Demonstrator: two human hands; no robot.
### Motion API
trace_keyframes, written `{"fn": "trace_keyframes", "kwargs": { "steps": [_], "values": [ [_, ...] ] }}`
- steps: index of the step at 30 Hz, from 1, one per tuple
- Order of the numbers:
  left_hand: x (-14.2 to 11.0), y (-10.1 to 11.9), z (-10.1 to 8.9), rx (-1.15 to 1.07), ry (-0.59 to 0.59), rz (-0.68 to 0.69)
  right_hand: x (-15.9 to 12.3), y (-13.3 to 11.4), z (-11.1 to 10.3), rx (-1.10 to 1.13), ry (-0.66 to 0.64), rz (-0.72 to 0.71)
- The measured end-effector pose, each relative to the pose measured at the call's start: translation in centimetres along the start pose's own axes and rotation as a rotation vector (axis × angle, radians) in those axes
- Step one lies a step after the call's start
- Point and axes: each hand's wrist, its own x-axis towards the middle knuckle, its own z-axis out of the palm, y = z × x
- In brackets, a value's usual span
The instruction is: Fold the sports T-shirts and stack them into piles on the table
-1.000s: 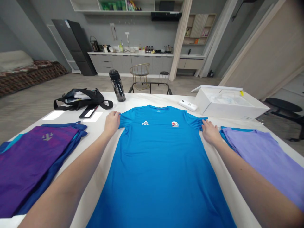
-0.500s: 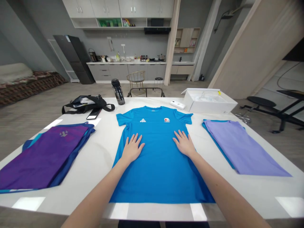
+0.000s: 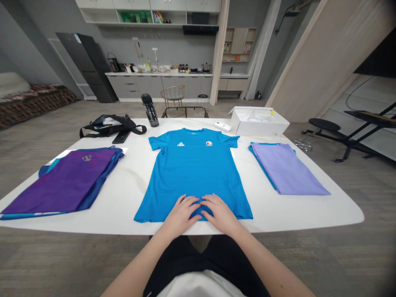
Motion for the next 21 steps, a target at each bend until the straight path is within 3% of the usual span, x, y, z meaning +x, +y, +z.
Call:
{"fn": "trace_keyframes", "kwargs": {
  "steps": [4, 11, 21],
  "values": [
    [0.6, 1.3, 0.7, 0.002, 0.057, -0.052, -0.8, -0.1, 0.3, 0.034, 0.034, 0.021],
    [-0.4, 3.6, -0.5, 0.013, 0.036, -0.046, -2.6, -1.1, -0.9, -0.04, 0.073, 0.032],
    [-0.1, 4.1, -0.2, -0.027, 0.054, -0.144, -3.0, -1.4, -0.8, -0.06, 0.075, -0.001]
  ]
}}
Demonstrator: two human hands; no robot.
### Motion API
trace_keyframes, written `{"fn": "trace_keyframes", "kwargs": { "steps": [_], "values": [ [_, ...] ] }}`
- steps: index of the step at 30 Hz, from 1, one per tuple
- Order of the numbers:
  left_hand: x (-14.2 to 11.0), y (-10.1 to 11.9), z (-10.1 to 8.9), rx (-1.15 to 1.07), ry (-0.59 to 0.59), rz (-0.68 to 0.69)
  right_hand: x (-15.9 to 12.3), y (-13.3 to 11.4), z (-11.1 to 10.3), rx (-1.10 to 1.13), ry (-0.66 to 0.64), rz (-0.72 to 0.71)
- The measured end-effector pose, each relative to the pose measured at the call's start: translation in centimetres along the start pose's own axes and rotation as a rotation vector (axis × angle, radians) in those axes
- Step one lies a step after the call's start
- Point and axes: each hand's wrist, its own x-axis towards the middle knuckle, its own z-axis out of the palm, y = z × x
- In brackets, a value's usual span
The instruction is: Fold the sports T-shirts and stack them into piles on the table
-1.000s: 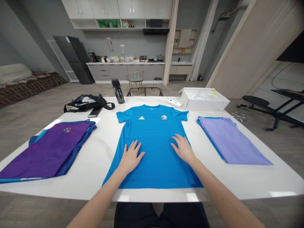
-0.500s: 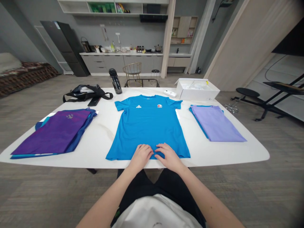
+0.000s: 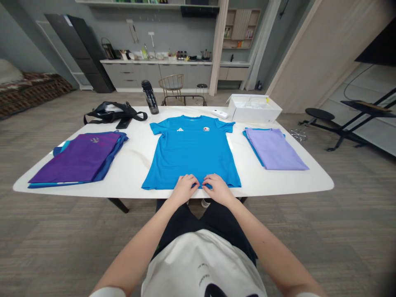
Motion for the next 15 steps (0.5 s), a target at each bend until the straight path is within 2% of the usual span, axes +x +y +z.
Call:
{"fn": "trace_keyframes", "kwargs": {
  "steps": [3, 6, 10, 15],
  "values": [
    [0.1, 0.5, 0.2, -0.042, 0.06, -0.023, 0.1, -0.6, 0.0, -0.06, 0.016, 0.013],
    [0.0, 1.0, 0.4, 0.041, 0.125, -0.011, 0.5, -1.3, 0.1, -0.194, 0.05, 0.112],
    [-0.4, 1.4, 0.3, 0.219, 0.094, 0.045, 0.9, -1.9, 0.1, -0.355, 0.077, 0.213],
    [-1.0, 0.2, 0.0, 0.299, 0.113, -0.132, 0.1, -1.2, -0.7, -0.474, 0.084, 0.315]
  ]
}}
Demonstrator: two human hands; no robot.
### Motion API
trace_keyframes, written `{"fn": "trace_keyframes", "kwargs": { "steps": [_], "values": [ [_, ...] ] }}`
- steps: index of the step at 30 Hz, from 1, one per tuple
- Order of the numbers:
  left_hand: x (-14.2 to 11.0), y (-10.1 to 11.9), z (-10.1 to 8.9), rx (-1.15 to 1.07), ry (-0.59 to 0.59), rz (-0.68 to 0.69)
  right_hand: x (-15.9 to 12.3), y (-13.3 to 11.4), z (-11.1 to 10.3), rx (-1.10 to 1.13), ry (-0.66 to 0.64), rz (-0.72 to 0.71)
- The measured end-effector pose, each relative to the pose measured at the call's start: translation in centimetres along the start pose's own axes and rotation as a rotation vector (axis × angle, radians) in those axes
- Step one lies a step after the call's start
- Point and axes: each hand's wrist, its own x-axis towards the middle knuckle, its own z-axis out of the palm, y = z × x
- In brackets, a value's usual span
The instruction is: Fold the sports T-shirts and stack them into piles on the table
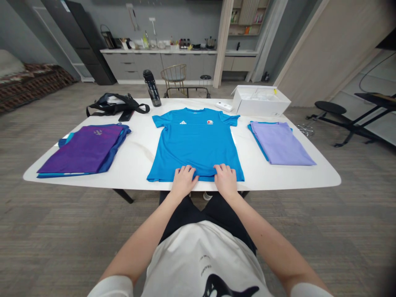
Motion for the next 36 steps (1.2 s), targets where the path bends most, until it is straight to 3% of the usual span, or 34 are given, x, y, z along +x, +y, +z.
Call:
{"fn": "trace_keyframes", "kwargs": {
  "steps": [4, 10, 13, 18, 22, 25, 28, 32, 36],
  "values": [
    [-0.7, -2.5, -0.2, 0.061, 0.029, -0.13, -1.2, 2.5, -0.3, -0.081, -0.019, 0.076],
    [-3.1, -7.0, -1.7, 0.192, 0.093, -0.354, -2.3, 5.9, -1.0, -0.06, -0.095, -0.024],
    [-4.1, -9.1, -2.5, 0.236, 0.105, -0.445, -2.3, 7.2, -1.3, -0.117, -0.12, -0.001],
    [-5.8, -11.7, -3.0, 0.117, 0.126, -0.481, -2.5, 8.4, -1.6, -0.204, -0.09, 0.114],
    [-6.6, -12.2, -2.7, -0.005, 0.23, -0.431, -2.5, 8.4, -1.5, -0.232, -0.044, 0.243],
    [-6.6, -11.9, -2.5, -0.071, 0.279, -0.478, -2.3, 8.6, -1.4, -0.216, -0.08, 0.268],
    [-6.3, -11.7, -2.4, -0.042, 0.216, -0.571, -2.2, 9.0, -1.3, -0.208, -0.126, 0.249],
    [-6.2, -11.7, -2.5, -0.111, 0.133, -0.658, -2.4, 9.9, -1.3, -0.132, -0.091, 0.289],
    [-6.2, -12.1, -2.9, -0.284, 0.298, -0.749, -2.7, 11.1, -1.3, -0.012, -0.022, 0.266]
  ]
}}
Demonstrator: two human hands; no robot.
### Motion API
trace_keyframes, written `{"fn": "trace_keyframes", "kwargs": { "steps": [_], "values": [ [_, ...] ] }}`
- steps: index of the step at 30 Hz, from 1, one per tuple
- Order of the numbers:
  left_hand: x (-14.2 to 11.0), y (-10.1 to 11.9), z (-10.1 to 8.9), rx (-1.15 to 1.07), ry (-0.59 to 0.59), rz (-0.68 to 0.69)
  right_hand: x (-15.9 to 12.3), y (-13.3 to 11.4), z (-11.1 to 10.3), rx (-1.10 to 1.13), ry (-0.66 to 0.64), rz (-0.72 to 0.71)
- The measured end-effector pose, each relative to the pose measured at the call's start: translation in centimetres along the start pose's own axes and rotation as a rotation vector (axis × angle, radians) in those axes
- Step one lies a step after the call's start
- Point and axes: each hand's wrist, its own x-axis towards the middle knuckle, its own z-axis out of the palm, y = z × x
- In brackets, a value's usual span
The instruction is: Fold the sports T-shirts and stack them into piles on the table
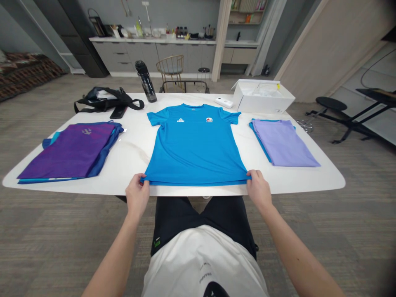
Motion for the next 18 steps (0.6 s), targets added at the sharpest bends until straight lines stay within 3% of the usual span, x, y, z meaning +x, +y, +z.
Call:
{"fn": "trace_keyframes", "kwargs": {
  "steps": [3, 7, 13, 15, 18],
  "values": [
    [0.4, -0.5, -0.6, -0.018, 0.082, 0.045, 0.0, 0.9, -0.2, 0.098, 0.074, -0.021],
    [0.4, -1.6, -1.4, 0.134, 0.139, 0.307, 0.0, 1.6, -0.6, 0.126, 0.124, -0.023],
    [-0.2, -3.3, -1.6, 0.282, -0.036, 0.561, -0.5, 2.6, -0.5, 0.063, 0.012, -0.141],
    [-0.3, -3.5, -1.5, 0.295, -0.058, 0.55, -0.6, 3.2, -0.3, 0.097, -0.009, -0.227],
    [-0.2, -3.5, -1.4, 0.219, 0.01, 0.394, -0.6, 3.9, -0.1, 0.178, 0.006, -0.268]
  ]
}}
